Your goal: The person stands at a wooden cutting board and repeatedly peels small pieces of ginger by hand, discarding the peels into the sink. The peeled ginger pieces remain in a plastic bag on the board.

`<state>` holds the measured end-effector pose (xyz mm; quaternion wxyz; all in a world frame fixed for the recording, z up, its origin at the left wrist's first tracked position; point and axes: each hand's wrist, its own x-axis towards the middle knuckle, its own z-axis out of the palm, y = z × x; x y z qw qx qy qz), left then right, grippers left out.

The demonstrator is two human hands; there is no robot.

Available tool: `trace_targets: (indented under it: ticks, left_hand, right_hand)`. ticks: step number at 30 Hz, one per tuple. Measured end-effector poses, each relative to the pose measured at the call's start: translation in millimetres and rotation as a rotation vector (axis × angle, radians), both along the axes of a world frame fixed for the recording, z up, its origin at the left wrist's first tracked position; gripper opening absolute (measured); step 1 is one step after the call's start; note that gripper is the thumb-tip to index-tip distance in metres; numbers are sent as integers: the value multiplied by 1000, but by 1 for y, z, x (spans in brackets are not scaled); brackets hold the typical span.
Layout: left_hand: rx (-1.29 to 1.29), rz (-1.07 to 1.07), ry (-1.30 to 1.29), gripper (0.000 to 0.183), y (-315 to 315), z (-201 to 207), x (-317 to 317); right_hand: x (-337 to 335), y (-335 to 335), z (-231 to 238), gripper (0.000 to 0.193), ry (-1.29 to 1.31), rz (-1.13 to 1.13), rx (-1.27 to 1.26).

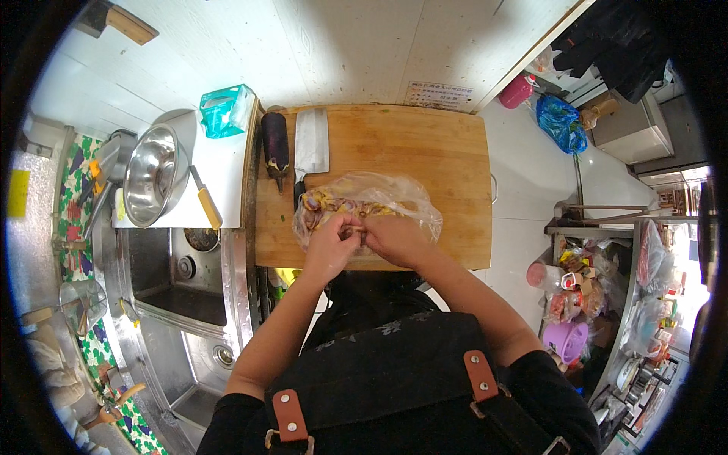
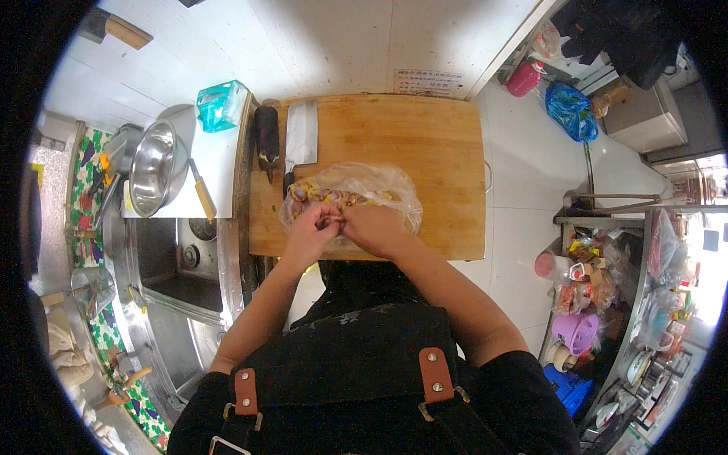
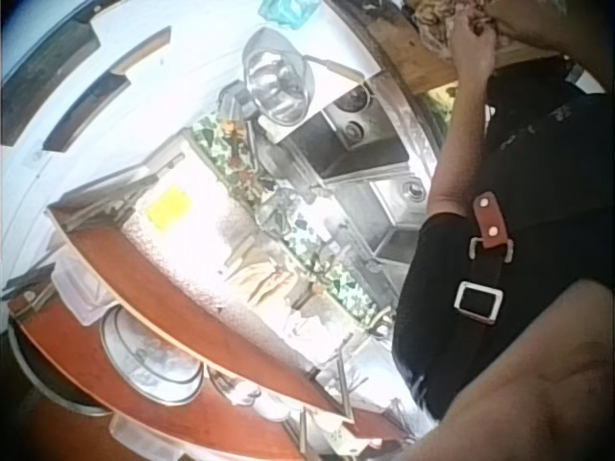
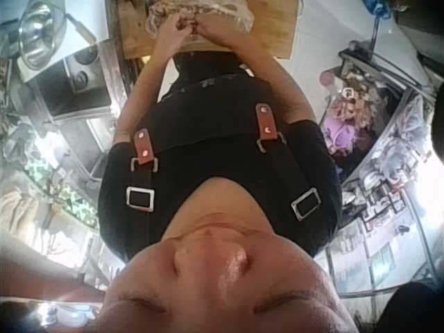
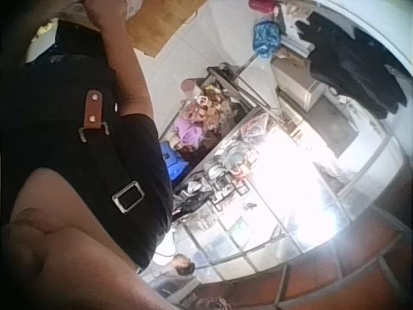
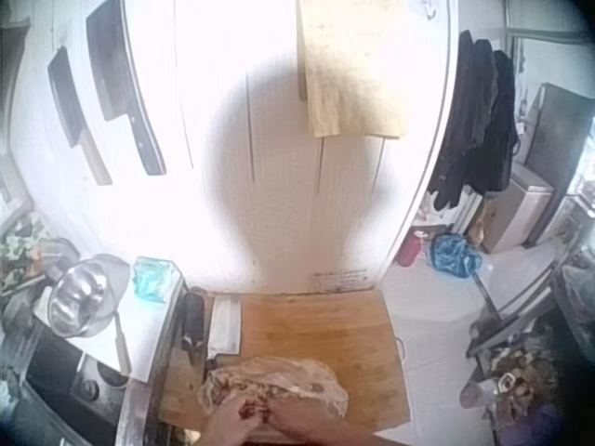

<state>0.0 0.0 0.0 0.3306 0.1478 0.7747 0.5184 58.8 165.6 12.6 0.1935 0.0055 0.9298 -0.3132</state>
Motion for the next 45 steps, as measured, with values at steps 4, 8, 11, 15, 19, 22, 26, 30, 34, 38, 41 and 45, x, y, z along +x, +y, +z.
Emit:
trace_targets:
  ticks: [4, 8, 11, 15, 19, 22, 26, 30, 34, 38, 41, 45]
  left_hand:
    - [163, 31, -131, 17, -4, 5, -3]
    - [195, 70, -243, 17, -5, 5, 0]
    - [273, 160, -402, 19, -5, 5, 1]
    - [234, 131, -375, 20, -7, 6, 0]
    - [211, 90, -325, 21, -7, 6, -1]
    - [188, 55, -319, 22, -6, 2, -2]
    - [113, -8, -283, 24, -3, -3, -6]
    - [87, -27, -222, 24, -4, -4, -6]
    - [71, -59, -161, 25, -3, -5, -5]
    - [18, -88, -163, 25, -4, -7, -4]
    - [24, -109, -157, 26, -11, -2, -4]
    - [82, -24, -211, 26, -48, 25, -4]
  right_hand:
    - [5, 2, -6, 28, 88, -80, -180]
    - [11, 7, -15, 24, 103, -152, -353]
    - [10, 13, -20, 24, 78, -154, -346]
    - [13, 12, -19, 21, 117, -166, -446]
    - [11, 11, -17, 21, -61, -357, -831]
    - [10, 13, -18, 22, -82, -429, -887]
    - [11, 14, -12, 18, -133, -506, -936]
    - [16, 12, -7, 17, 115, -257, -514]
    - [13, 12, -11, 18, 249, -71, -276]
    - [14, 10, -17, 19, 271, -25, -205]
    - [13, 11, -21, 21, 211, -125, -137]
    - [11, 19, -22, 22, 182, -152, -57]
